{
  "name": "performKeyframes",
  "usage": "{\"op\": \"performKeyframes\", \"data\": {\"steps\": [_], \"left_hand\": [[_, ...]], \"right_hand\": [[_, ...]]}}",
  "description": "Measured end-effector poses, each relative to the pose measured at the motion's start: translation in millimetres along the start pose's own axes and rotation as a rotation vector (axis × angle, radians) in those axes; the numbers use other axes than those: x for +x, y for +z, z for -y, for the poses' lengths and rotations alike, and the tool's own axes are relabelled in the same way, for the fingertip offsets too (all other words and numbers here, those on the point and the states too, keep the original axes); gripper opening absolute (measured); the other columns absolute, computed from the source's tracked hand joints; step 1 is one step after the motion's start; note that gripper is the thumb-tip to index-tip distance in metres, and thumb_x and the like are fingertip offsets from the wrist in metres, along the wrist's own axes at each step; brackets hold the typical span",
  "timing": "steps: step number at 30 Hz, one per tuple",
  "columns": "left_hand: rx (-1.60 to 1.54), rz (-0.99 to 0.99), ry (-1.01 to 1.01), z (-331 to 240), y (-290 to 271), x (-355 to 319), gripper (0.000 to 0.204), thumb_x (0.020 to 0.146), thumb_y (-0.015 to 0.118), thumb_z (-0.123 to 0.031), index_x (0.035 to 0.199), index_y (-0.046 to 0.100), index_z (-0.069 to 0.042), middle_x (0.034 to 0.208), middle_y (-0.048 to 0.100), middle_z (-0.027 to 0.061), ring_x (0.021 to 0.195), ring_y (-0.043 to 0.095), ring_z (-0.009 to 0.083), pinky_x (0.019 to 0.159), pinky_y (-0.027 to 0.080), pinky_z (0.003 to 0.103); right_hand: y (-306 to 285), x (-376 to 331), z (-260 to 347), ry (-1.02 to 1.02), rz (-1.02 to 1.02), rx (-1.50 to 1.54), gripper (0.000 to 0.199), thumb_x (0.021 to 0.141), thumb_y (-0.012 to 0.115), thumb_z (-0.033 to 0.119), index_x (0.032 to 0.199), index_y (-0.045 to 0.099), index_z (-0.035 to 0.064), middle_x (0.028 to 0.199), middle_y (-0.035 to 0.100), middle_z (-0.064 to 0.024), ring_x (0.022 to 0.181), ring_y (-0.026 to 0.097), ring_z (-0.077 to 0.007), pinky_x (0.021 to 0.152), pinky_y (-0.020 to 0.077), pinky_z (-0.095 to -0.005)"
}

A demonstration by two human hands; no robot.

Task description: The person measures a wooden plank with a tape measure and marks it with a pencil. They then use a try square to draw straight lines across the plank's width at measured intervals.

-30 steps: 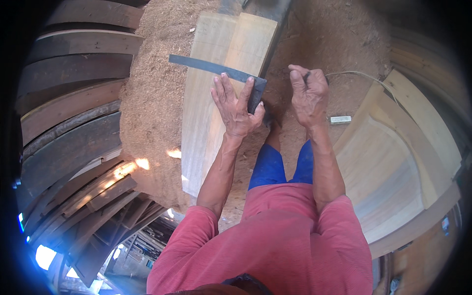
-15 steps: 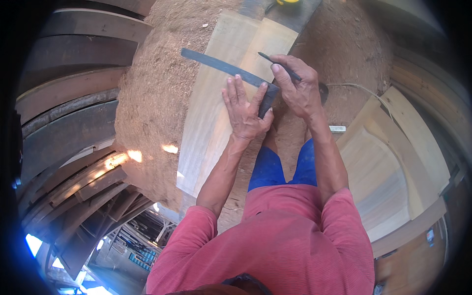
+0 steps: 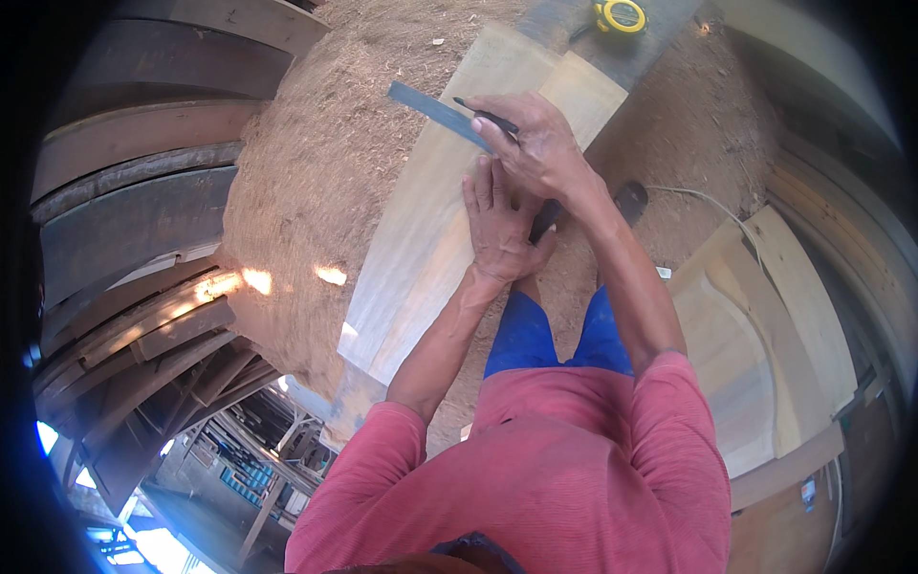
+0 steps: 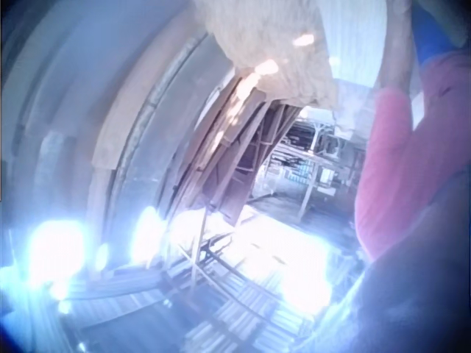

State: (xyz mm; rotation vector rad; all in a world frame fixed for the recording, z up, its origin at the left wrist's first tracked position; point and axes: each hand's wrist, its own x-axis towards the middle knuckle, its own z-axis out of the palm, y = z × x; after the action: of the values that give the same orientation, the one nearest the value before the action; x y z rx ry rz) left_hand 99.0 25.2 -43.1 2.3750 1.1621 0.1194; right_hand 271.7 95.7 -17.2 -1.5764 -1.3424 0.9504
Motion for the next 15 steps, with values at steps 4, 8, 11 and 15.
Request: {"op": "performKeyframes", "data": {"steps": [4,8,11,15], "left_hand": [[-0.034,-0.021,0.011,1.0,0.8,-0.1,0.076,0.073,0.082,-0.040,0.146,0.071,-0.022,0.168,0.030,0.0412,0.160,0.019,0.0627,0.127,0.012,0.078],[-0.030,-0.009,0.005,2.0,0.7,-0.3,0.078,0.075,0.080,-0.045,0.151,0.068,-0.029,0.172,0.026,0.0393,0.162,0.017,0.0615,0.128,0.011,0.078],[-0.020,0.025,-0.026,0.8,-1.0,-0.8,0.080,0.075,0.080,-0.046,0.153,0.066,-0.033,0.174,0.024,0.0379,0.164,0.015,0.0594,0.128,0.010,0.078],[-0.027,-0.029,0.003,-0.9,-1.0,-0.1,0.079,0.073,0.083,-0.038,0.150,0.068,-0.030,0.173,0.027,0.0376,0.164,0.017,0.0568,0.128,0.010,0.077]], "right_hand": [[17.4,23.6,-1.9,-0.074,0.039,-0.039,0.031,0.106,0.069,0.028,0.127,0.080,0.0069,0.105,0.080,-0.0166,0.102,0.072,-0.0349,0.094,0.0562,-0.0461],[9.6,27.4,-1.0,-0.011,0.124,-0.032,0.029,0.106,0.068,0.027,0.123,0.081,0.0066,0.106,0.080,-0.0166,0.103,0.072,-0.0366,0.095,0.0566,-0.0468],[-19.0,15.6,3.0,-0.074,0.187,-0.174,0.029,0.104,0.068,0.025,0.120,0.081,0.0057,0.106,0.080,-0.0173,0.105,0.072,-0.0385,0.096,0.0568,-0.0477],[-58.3,-12.3,11.3,-0.051,0.283,-0.258,0.027,0.101,0.068,0.022,0.118,0.081,0.0049,0.108,0.080,-0.0174,0.106,0.071,-0.0388,0.096,0.0570,-0.0484]]}}
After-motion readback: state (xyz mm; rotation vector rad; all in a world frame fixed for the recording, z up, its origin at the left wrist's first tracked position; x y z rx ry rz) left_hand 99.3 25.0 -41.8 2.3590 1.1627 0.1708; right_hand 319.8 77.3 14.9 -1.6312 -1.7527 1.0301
